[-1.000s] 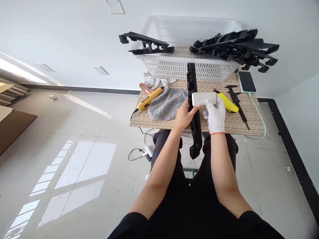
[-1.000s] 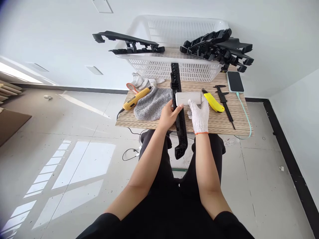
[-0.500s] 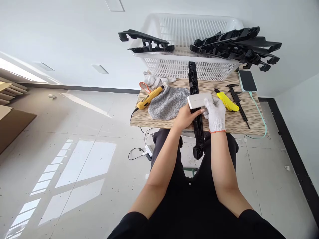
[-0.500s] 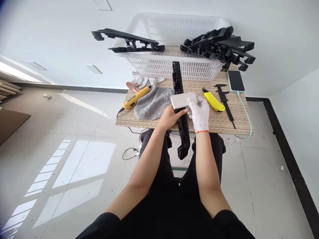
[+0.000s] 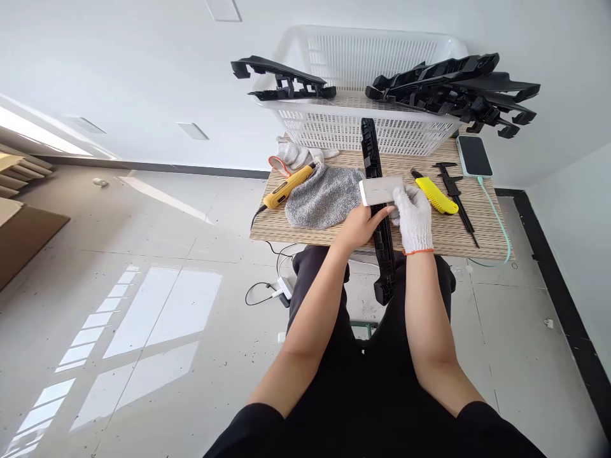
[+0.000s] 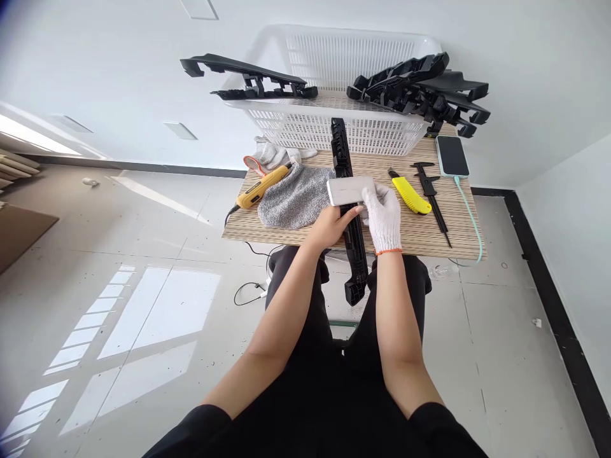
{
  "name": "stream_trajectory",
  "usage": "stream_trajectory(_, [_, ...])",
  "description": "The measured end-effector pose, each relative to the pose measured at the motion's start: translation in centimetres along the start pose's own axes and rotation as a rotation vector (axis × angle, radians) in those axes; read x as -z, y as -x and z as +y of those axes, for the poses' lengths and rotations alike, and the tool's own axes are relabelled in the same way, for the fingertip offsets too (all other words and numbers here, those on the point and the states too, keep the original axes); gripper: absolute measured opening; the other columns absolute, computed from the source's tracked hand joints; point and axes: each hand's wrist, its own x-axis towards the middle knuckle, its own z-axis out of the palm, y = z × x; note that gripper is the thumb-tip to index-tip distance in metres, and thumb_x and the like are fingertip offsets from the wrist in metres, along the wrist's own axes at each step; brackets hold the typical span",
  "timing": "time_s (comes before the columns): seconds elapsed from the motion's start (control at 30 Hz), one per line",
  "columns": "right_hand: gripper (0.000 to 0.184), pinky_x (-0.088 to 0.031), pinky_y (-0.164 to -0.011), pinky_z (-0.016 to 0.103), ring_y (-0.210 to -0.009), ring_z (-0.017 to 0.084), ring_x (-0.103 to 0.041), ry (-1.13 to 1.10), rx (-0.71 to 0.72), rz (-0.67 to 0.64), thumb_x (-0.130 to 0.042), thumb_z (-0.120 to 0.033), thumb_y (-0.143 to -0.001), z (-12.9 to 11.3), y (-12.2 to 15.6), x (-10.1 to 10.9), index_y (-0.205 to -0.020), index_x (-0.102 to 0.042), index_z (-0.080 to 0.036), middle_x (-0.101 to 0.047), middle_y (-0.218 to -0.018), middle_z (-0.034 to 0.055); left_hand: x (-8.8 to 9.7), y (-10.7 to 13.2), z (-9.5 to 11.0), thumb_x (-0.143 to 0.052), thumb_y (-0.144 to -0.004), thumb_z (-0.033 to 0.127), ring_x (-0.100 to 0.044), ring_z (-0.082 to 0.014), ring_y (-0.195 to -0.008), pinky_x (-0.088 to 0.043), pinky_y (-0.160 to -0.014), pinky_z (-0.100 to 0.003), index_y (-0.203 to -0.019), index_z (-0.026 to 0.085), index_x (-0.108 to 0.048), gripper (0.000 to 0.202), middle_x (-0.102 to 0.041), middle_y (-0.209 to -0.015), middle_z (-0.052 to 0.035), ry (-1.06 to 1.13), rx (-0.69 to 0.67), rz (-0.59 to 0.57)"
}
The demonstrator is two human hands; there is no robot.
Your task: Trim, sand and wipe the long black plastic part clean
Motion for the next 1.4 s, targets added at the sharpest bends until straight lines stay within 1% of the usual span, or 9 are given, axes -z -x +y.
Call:
stream_trajectory(0.13, [0.029,-0.03,-0.035,0.015,-0.044,0.004,-0.046,-0.068,-0.025,0.07,-0.075,-0.046,-0.085,-0.57,0.35,0.17,-0.095,-0.061,-0.021,-0.059,-0.07,-0.0052,0.21,-0.04,0.27,-0.066,-0.095,0.051,-0.07,-0.0311,-0.113,-0.052,-0.09,-0.036,-0.123,0.023,-0.061,0.041,-0.076,-0.121,-0.0091,-0.003,0.051,0.041])
stream_trajectory(0.27, [0.028,-0.032,-0.036,0.015,-0.045,0.005,-0.045,-0.065,-0.116,-0.056,-0.08,-0.041,-0.082,-0.61,0.52,0.17,-0.089,-0.061,-0.021,-0.056,-0.064,-0.0058,0.22,-0.23,0.14,-0.073,-0.087,0.06,-0.068,-0.0232,-0.08,-0.047,-0.069,-0.031,-0.095,0.019,-0.069,0.042,-0.075,-0.084,-0.0043,0.012,0.102,0.08])
stream_trajectory(0.4, [0.029,-0.034,-0.038,0.013,-0.049,0.004,-0.048,-0.151,-0.009,-0.004,-0.083,-0.04,-0.079,-0.19,0.35,0.21,-0.086,-0.061,-0.021,-0.058,-0.069,-0.0049,0.03,-0.32,-0.25,-0.074,-0.084,0.065,-0.06,-0.0183,-0.067,-0.041,-0.061,-0.029,-0.081,0.018,-0.068,0.048,-0.066,-0.068,-0.0012,0.057,0.128,0.09])
stream_trajectory(0.63, [0.029,-0.034,-0.039,0.013,-0.05,0.005,-0.05,-0.162,-0.024,0.003,-0.081,-0.039,-0.081,-0.03,0.03,0.22,-0.086,-0.059,-0.021,-0.057,-0.069,-0.0054,0.11,-0.15,-0.07,-0.071,-0.086,0.064,-0.055,-0.0171,-0.065,-0.04,-0.063,-0.03,-0.084,0.019,-0.066,0.045,-0.061,-0.067,0.0005,0.021,0.121,0.094])
stream_trajectory(0.77, [0.027,-0.036,-0.038,0.014,-0.048,0.005,-0.049,-0.119,-0.065,-0.049,-0.08,-0.038,-0.083,0.03,-0.12,0.08,-0.089,-0.061,-0.02,-0.057,-0.068,-0.0055,0.13,-0.17,-0.03,-0.071,-0.089,0.058,-0.061,-0.0188,-0.073,-0.043,-0.068,-0.03,-0.091,0.019,-0.069,0.04,-0.069,-0.077,-0.0017,0.03,0.087,0.086])
stream_trajectory(0.93, [0.03,-0.033,-0.038,0.014,-0.049,0.005,-0.049,-0.143,0.018,0.054,-0.079,-0.042,-0.084,-0.01,-0.22,-0.14,-0.084,-0.057,-0.021,-0.054,-0.066,-0.0059,0.05,-0.19,-0.28,-0.07,-0.087,0.063,-0.057,-0.0168,-0.066,-0.039,-0.062,-0.029,-0.086,0.018,-0.067,0.045,-0.064,-0.069,0.0001,0.039,0.112,0.085])
stream_trajectory(1.03, [0.033,-0.035,-0.038,0.016,-0.049,0.006,-0.051,-0.046,0.009,-0.031,-0.081,-0.045,-0.08,-0.02,-0.13,-0.28,-0.091,-0.063,-0.02,-0.059,-0.069,-0.0041,0.06,-0.15,-0.25,-0.071,-0.088,0.061,-0.059,-0.0168,-0.07,-0.04,-0.065,-0.028,-0.086,0.018,-0.067,0.043,-0.065,-0.072,0.0,0.048,0.082,0.086])
stream_trajectory(1.2, [0.036,-0.034,-0.037,0.016,-0.047,0.006,-0.048,-0.07,0.036,0.13,-0.078,-0.05,-0.082,0.0,-0.33,-0.38,-0.084,-0.057,-0.021,-0.058,-0.068,-0.0038,0.06,-0.1,-0.03,-0.073,-0.085,0.063,-0.051,-0.0136,-0.062,-0.035,-0.059,-0.027,-0.081,0.018,-0.063,0.046,-0.059,-0.066,0.0017,0.073,0.13,0.083])
stream_trajectory(1.4, [0.035,-0.035,-0.037,0.018,-0.05,0.007,-0.051,-0.024,0.054,0.153,-0.078,-0.049,-0.082,0.03,-0.42,-0.51,-0.089,-0.059,-0.02,-0.062,-0.076,-0.0005,0.05,-0.06,0.15,-0.074,-0.085,0.062,-0.049,-0.0129,-0.061,-0.033,-0.058,-0.027,-0.078,0.019,-0.06,0.046,-0.057,-0.065,0.002,0.09,0.13,0.086])
